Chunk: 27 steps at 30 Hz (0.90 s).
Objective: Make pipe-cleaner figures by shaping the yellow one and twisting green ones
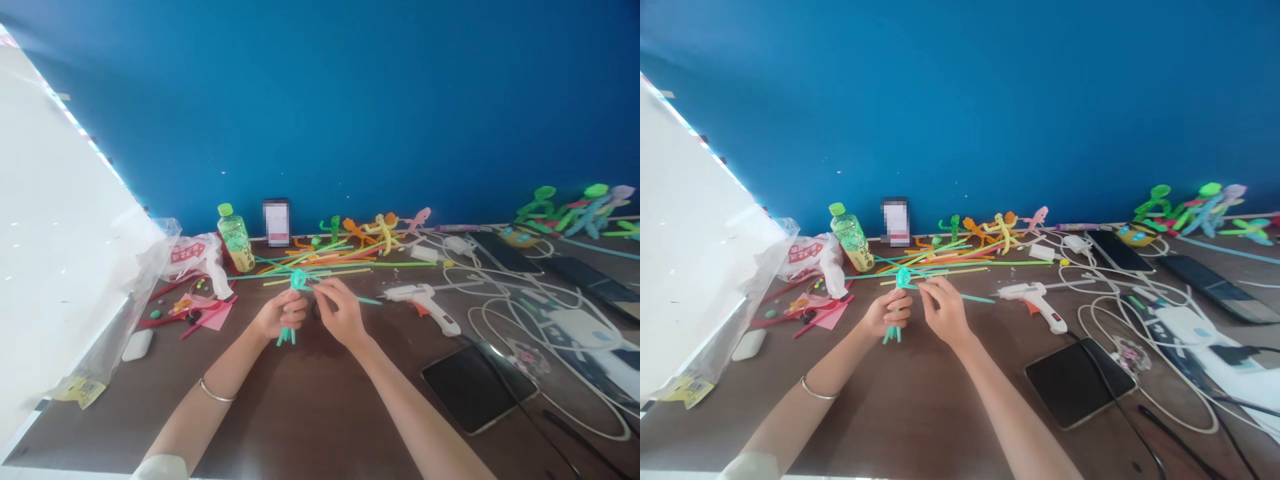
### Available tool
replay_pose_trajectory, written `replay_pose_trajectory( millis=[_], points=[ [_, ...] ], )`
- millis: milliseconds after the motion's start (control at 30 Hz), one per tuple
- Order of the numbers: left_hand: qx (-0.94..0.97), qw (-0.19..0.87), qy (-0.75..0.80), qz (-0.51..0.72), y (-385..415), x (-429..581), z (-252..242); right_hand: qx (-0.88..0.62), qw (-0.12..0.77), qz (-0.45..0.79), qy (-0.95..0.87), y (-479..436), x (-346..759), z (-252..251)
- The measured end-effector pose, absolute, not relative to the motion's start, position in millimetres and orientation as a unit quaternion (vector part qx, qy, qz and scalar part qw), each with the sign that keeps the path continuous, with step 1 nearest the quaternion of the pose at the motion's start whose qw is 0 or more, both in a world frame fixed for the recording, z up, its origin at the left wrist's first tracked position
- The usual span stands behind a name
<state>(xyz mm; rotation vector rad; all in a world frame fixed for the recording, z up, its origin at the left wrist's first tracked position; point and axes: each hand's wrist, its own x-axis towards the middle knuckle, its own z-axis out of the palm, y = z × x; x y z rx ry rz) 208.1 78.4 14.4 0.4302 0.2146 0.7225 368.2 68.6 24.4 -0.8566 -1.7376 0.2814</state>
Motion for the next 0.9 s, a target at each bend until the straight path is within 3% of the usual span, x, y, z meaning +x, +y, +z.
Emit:
replay_pose_trajectory(
  millis=[233, 467, 667, 800, 900],
  points=[
    [0.227, 0.913, 0.117, 0.319, 76, 209, 13, -0.426, 0.535, 0.280, -0.674, 63, 364, 36],
    [0.202, 0.933, 0.079, 0.286, 70, 212, 7, -0.383, 0.453, 0.481, -0.645, 67, 370, 45],
    [0.203, 0.930, 0.126, 0.278, 70, 215, 7, -0.357, 0.471, 0.579, -0.562, 68, 369, 41],
    [0.234, 0.913, 0.133, 0.307, 71, 221, 12, -0.346, 0.487, 0.608, -0.522, 68, 368, 37],
    [0.320, 0.839, 0.180, 0.402, 72, 227, 12, -0.339, 0.482, 0.643, -0.489, 69, 367, 35]
  ],
)
